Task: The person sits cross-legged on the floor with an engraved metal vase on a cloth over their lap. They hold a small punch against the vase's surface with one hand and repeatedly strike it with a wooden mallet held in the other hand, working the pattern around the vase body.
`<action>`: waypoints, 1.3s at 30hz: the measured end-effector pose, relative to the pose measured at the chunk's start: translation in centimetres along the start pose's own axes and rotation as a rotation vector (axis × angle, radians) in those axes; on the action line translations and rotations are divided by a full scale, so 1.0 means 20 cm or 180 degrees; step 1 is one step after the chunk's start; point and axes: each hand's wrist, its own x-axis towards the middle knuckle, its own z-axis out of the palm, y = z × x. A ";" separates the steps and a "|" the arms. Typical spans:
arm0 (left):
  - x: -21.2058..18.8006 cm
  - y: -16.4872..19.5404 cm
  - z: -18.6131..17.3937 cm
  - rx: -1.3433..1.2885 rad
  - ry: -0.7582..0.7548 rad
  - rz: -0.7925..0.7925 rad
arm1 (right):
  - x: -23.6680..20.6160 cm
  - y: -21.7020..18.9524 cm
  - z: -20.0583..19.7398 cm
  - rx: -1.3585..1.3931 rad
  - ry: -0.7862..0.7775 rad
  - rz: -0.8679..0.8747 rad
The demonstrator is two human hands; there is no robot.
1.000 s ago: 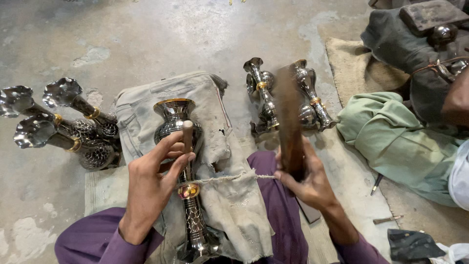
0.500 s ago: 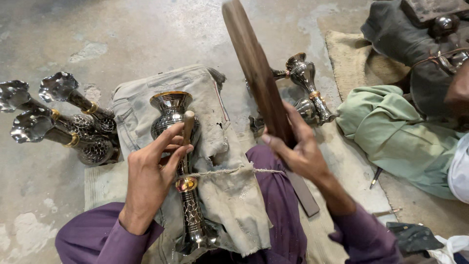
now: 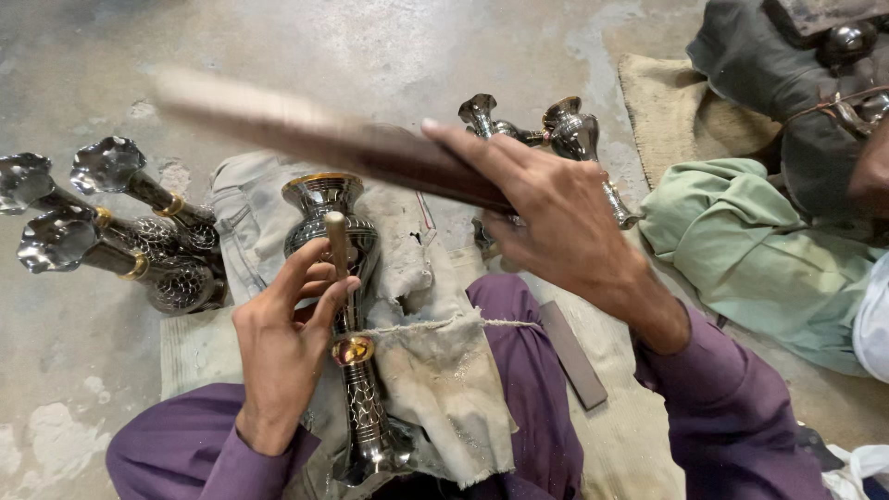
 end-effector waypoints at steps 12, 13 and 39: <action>-0.14 -0.08 0.07 -0.0234 0.0629 0.0124 | 0.04 -0.15 -0.13 -0.0878 -0.0222 -0.0616; -0.15 -0.09 0.08 -0.0258 0.0648 0.0089 | 0.04 -0.16 -0.14 -0.0825 -0.0085 -0.0626; -0.15 -0.11 0.12 -0.0342 0.0948 0.0294 | 0.06 -0.10 -0.10 -0.0265 0.0394 -0.0448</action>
